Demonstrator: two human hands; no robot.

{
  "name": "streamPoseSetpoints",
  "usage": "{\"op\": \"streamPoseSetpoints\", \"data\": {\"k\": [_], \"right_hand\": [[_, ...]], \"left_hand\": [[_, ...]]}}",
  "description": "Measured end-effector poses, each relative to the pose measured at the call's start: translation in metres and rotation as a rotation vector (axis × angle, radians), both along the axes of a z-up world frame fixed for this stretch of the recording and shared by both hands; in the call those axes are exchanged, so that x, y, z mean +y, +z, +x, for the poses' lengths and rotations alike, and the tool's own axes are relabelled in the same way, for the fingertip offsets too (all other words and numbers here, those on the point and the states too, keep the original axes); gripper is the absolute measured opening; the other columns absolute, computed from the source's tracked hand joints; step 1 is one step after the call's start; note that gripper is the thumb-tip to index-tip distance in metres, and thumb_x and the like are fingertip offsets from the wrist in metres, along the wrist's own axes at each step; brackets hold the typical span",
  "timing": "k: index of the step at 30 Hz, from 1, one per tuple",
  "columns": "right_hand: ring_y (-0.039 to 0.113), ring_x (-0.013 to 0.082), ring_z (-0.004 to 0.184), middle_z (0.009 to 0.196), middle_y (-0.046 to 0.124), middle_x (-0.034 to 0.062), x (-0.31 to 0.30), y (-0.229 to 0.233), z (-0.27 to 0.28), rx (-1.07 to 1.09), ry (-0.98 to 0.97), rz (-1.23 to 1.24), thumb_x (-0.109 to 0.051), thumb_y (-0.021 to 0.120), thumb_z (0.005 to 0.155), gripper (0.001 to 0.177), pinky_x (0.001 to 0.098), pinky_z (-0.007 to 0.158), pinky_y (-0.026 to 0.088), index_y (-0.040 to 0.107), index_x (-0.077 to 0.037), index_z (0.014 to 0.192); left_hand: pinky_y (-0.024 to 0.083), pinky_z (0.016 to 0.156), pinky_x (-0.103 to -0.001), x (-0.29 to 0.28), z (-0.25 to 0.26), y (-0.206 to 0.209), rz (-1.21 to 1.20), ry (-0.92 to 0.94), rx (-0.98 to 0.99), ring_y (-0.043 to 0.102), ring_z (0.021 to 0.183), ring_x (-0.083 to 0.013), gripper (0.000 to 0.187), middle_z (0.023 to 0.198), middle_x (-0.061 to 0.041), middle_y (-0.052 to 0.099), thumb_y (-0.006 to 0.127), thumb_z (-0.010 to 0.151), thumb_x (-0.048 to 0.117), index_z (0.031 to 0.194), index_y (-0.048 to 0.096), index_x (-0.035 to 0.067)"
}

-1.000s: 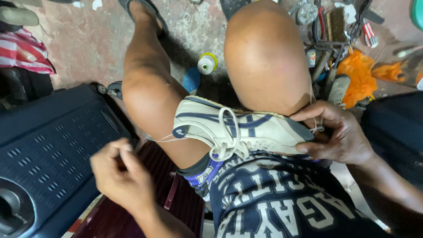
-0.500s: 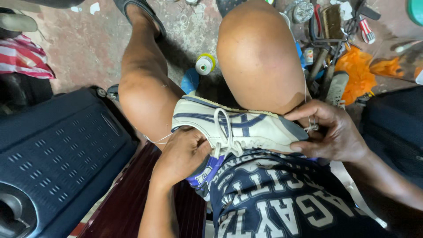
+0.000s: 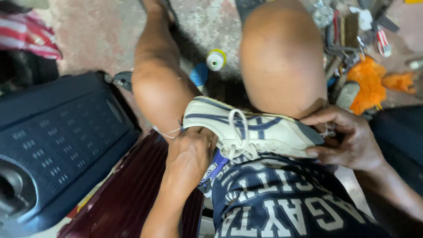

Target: The person is sewing a white and blue sneaker using a needle and thread. They repeatedly push the needle through the shoe's sole and pull the thread to secure the stitching.

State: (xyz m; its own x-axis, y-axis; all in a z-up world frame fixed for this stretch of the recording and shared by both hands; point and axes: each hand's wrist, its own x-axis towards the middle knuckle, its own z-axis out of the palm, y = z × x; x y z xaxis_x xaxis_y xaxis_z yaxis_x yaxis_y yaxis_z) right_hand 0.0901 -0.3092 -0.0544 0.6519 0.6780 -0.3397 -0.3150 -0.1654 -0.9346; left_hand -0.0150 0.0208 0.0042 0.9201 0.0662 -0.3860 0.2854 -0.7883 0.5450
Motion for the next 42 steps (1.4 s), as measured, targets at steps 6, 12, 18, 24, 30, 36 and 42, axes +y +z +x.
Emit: {"op": "streamPoseSetpoints", "data": {"k": [6,12,18,24,30,36,42], "right_hand": [[0.066,0.0092,0.103,0.113,0.069,0.0075,-0.012,-0.004,-0.011,0.117,-0.065,0.003,0.003,0.084,0.071,0.059,0.0261,0.093,0.055,0.063,0.001,0.126],[0.065,0.0130,0.087,0.102,0.072,0.0161,-0.027,-0.015,-0.017,0.154,-0.093,-0.115,0.011,0.087,0.073,0.061,0.0289,0.077,0.054,0.063,0.004,0.128],[0.070,0.0203,0.111,0.123,0.069,0.0171,-0.020,-0.009,-0.008,0.145,-0.126,0.023,0.009,0.079,0.071,0.056,0.0344,0.099,0.057,0.061,0.005,0.123],[0.071,0.0255,0.113,0.126,0.069,0.0232,-0.018,-0.005,-0.009,0.223,-0.206,0.058,0.011,0.078,0.072,0.053,0.0397,0.101,0.057,0.061,0.009,0.122],[0.071,0.0228,0.113,0.127,0.069,0.0227,-0.032,-0.021,-0.002,0.204,-0.157,0.089,0.012,0.077,0.071,0.055,0.0363,0.101,0.057,0.060,0.009,0.124],[0.073,0.0190,0.105,0.114,0.074,0.0203,-0.038,-0.026,0.000,0.134,-0.123,0.069,0.013,0.077,0.070,0.061,0.0314,0.100,0.056,0.061,0.009,0.129],[0.073,0.0174,0.102,0.115,0.075,0.0183,-0.030,-0.021,-0.005,0.129,-0.148,0.029,0.012,0.077,0.069,0.057,0.0308,0.099,0.055,0.061,0.009,0.124]], "left_hand": [[0.049,0.068,-0.052,0.001,-0.001,-0.005,-0.102,0.174,-0.014,0.066,0.076,-0.0417,0.022,0.079,-0.021,0.068,0.063,0.099,0.020,0.089,0.065,0.000],[0.052,0.073,-0.048,0.017,0.002,0.024,-0.249,0.094,-0.112,0.068,0.085,-0.0398,0.015,0.094,-0.018,0.071,0.062,0.100,0.016,0.103,0.070,0.004],[0.054,0.057,-0.031,0.018,-0.024,0.044,-0.092,0.462,-0.192,0.070,0.065,-0.0184,0.012,0.087,-0.008,0.068,0.079,0.086,0.009,0.095,0.072,0.008],[0.051,0.055,-0.032,0.007,-0.059,-0.018,-0.096,0.531,-0.256,0.061,0.061,-0.0185,0.042,0.101,-0.012,0.068,0.088,0.079,0.014,0.110,0.066,-0.004],[0.048,0.066,-0.035,0.038,-0.103,-0.060,-0.287,0.708,-0.366,0.059,0.069,-0.0215,0.004,0.086,-0.003,0.067,0.077,0.090,0.003,0.092,0.075,0.006],[0.053,0.076,-0.039,0.054,-0.089,-0.026,-0.066,0.765,-0.312,0.064,0.085,-0.0294,0.013,0.104,-0.011,0.067,0.065,0.093,0.000,0.104,0.071,0.006],[0.058,0.083,-0.040,0.002,-0.034,0.018,-0.137,0.305,-0.371,0.073,0.097,-0.0307,0.028,0.114,-0.012,0.072,0.059,0.093,0.002,0.117,0.071,0.008]]}}
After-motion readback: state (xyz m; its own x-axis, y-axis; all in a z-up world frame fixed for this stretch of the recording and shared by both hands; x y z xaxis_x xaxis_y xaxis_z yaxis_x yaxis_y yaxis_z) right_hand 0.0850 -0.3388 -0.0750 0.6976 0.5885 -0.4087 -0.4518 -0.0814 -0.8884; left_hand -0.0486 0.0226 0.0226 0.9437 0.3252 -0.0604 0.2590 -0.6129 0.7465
